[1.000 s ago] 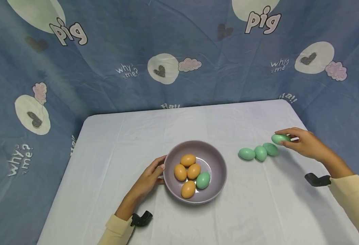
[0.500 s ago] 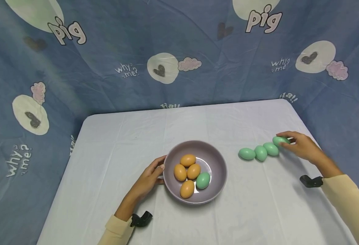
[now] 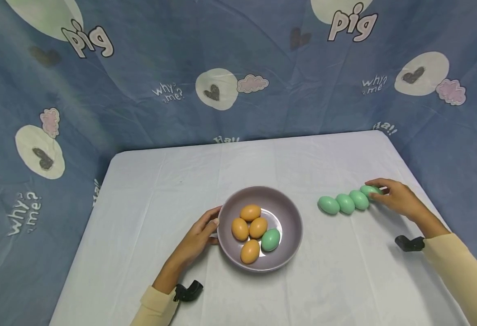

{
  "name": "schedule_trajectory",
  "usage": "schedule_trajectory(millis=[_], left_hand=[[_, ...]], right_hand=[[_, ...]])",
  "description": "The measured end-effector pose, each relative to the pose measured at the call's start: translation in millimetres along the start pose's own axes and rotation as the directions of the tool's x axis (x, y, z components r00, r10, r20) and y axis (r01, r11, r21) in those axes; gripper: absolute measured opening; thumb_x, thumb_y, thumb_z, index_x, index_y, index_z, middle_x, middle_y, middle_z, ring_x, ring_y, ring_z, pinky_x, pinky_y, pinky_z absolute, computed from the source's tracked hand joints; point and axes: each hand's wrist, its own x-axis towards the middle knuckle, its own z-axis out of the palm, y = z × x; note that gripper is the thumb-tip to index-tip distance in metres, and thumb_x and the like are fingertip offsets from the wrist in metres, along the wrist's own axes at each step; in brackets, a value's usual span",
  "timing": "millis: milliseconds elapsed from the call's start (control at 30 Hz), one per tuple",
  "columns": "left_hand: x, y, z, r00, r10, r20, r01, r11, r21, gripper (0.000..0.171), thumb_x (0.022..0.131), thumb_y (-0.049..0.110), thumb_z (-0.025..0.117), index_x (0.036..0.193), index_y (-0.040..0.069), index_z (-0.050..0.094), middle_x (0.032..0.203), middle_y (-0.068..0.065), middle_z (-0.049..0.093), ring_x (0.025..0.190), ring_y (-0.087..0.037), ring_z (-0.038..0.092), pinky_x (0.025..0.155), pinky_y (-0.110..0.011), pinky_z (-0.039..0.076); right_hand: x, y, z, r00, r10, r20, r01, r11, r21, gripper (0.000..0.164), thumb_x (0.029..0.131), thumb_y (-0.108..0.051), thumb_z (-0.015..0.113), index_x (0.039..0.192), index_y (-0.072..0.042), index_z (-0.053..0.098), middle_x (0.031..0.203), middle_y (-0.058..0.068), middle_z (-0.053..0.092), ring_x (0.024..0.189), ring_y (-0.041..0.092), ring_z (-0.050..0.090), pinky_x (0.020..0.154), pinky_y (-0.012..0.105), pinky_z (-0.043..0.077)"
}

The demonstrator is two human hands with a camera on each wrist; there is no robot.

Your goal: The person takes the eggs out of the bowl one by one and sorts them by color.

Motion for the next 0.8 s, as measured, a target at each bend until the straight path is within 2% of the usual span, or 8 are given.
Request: schedule_trajectory(millis=[267,600,800], left_hand=[[0.3,0.2,0.4,1.000,-0.006,-0.003,0.006,1.000,-0.005,0.043,0.101,0.026,0.039,0.143,0.019,0.033,0.148,-0.006,0.031,0.122,-0.031,0.046,0.085,-0.039,0.054],[-0.5,-0.7,0.2,1.000,0.004,-0.008,-0.004,1.000,-0.007,0.043,0.101,0.025,0.039,0.143,0.018,0.033,0.149,-0.006,0.031,0.121,-0.032,0.046,0.084,-0.039,0.054],[-0.6,0.0,0.2,1.000,-0.005,-0.006,0.005,1.000,-0.010,0.043,0.101,0.025,0.039,0.143,0.018,0.033,0.149,-0.004,0.030,0.123,-0.031,0.045,0.085,-0.040,0.054]], right_hand=[[-1.3,-0.8,2.2,1.000,0.025,0.013,-0.025,1.000,0.000,0.045,0.090,-0.038,0.059,0.126,-0.010,0.055,0.124,0.023,0.055,0.105,0.041,0.054,0.076,0.045,0.047],[-1.0,-1.7,0.8,0.999,0.025,0.045,-0.025,1.000,0.011,0.048,0.091,-0.038,0.059,0.128,-0.009,0.053,0.124,0.026,0.053,0.106,0.044,0.054,0.080,0.052,0.047],[-2.5,-2.1,0.2,0.998,0.017,0.064,-0.019,1.000,0.022,0.048,0.091,-0.036,0.058,0.129,-0.008,0.051,0.124,0.026,0.053,0.105,0.043,0.055,0.080,0.050,0.047]])
